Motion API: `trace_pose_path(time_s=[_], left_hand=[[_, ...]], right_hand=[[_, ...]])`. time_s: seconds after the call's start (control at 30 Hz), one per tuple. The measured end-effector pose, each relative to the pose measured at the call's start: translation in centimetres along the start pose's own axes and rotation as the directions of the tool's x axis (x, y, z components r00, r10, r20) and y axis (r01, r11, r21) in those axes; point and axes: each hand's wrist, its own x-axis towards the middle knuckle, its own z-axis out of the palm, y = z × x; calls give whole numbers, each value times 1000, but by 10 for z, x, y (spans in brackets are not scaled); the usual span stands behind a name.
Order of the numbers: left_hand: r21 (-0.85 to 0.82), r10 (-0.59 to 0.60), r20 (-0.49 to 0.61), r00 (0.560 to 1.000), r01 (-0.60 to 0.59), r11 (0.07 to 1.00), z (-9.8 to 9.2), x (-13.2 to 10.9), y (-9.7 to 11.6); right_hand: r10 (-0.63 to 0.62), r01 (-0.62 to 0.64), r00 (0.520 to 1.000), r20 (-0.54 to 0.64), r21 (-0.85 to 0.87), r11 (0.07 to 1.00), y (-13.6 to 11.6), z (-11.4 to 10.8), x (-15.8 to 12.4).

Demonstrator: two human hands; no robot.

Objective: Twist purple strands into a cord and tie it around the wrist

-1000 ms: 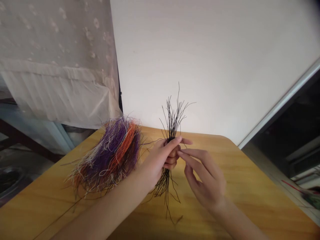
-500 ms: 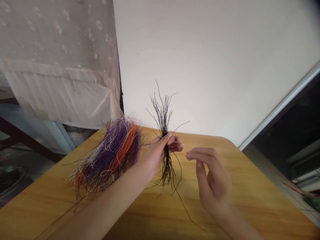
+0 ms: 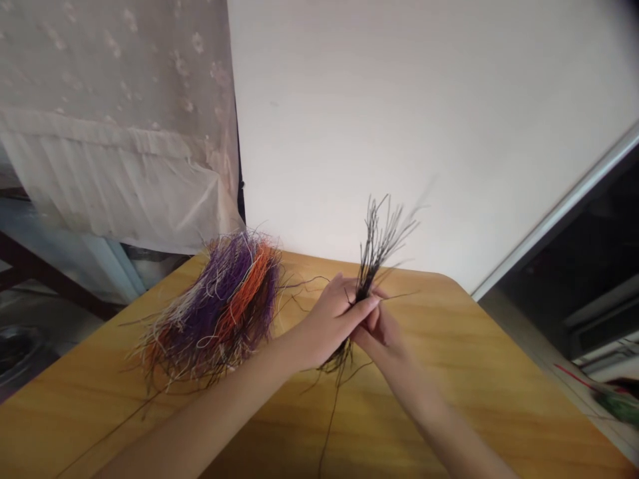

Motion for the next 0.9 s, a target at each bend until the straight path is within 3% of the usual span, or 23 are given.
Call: trace_pose_path(time_s=[0.23, 0.47, 0.77, 0.9], left_hand=[[117, 66, 49, 997, -71, 991, 0, -4, 4], [229, 129, 73, 989, -143, 963, -5, -3, 0], [341, 179, 66, 982, -191, 921, -5, -4, 2], [359, 23, 156, 987, -78, 930, -18, -4, 6]], right_hand=[[76, -78, 996, 45, 45, 996, -3, -11, -3], [5, -43, 982, 188, 199, 979, 5, -14, 4], [42, -52, 996, 81, 132, 990, -3, -13, 3], [56, -49, 998, -31, 173, 984, -3, -15, 6]])
